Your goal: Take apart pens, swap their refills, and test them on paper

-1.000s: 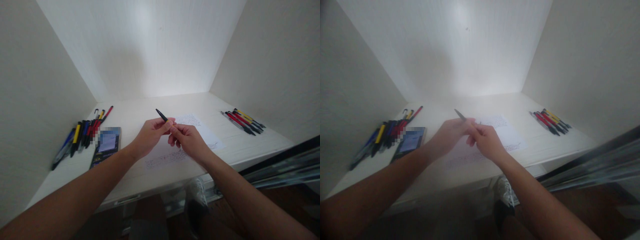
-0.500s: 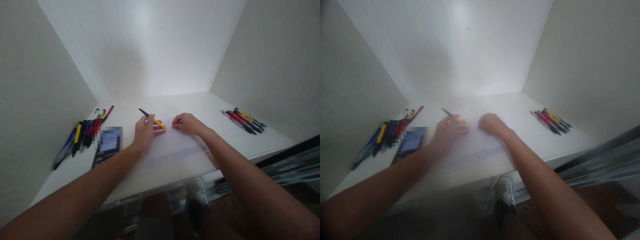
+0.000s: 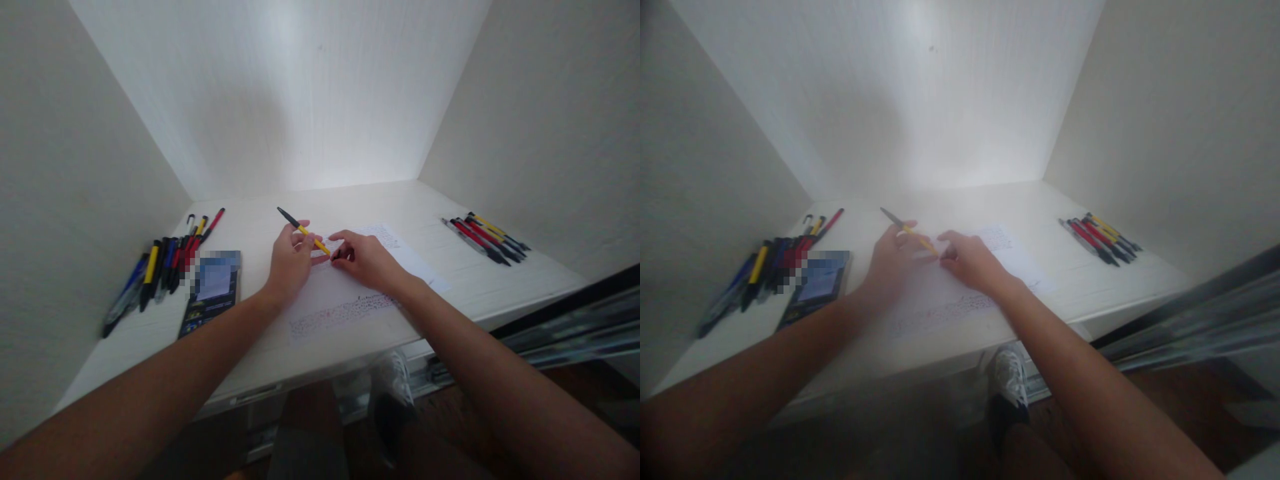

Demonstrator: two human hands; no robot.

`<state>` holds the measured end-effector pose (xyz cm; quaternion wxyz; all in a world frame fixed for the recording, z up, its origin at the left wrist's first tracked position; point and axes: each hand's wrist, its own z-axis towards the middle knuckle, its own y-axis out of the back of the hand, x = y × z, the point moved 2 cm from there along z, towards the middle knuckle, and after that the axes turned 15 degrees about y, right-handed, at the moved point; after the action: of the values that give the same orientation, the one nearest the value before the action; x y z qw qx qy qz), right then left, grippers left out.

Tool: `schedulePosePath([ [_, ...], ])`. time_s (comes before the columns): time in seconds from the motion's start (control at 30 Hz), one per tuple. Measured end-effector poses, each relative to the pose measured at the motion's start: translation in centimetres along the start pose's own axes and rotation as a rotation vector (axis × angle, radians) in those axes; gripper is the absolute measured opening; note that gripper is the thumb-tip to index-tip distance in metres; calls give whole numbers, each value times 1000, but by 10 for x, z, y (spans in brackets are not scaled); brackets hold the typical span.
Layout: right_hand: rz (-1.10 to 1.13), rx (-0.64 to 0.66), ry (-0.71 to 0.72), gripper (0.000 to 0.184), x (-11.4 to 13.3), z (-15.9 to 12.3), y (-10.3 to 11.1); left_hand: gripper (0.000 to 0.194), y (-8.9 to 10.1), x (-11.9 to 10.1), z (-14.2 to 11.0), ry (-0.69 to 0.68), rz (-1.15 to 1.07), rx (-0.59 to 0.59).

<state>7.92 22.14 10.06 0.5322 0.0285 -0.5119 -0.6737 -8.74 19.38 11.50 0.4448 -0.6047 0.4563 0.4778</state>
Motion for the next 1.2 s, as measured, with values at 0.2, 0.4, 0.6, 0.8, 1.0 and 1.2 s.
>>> schedulePosePath([
  [0.2,-6,-23,-31,35,-1,-1,-4,21,3,4,2,-199,185,66],
  [0.4,-1,-32,6,34,2,-2,-5,25,3,4,-1,-383,410,83],
  [0.6,7,-38,-1,33,2,-3,-5,21,4,0,-3,-478,609,80],
  [0.8,40,-50,-27,39,-2,-2,-8,15,2,3,1,-498,634,84],
  [1.0,295,-135,-68,58,3,-7,9,24,1,7,-2,-306,316,82],
  [1.2,-224,-133,125,51,32,-31,35,19,-15,-2,-30,-212,338,306],
])
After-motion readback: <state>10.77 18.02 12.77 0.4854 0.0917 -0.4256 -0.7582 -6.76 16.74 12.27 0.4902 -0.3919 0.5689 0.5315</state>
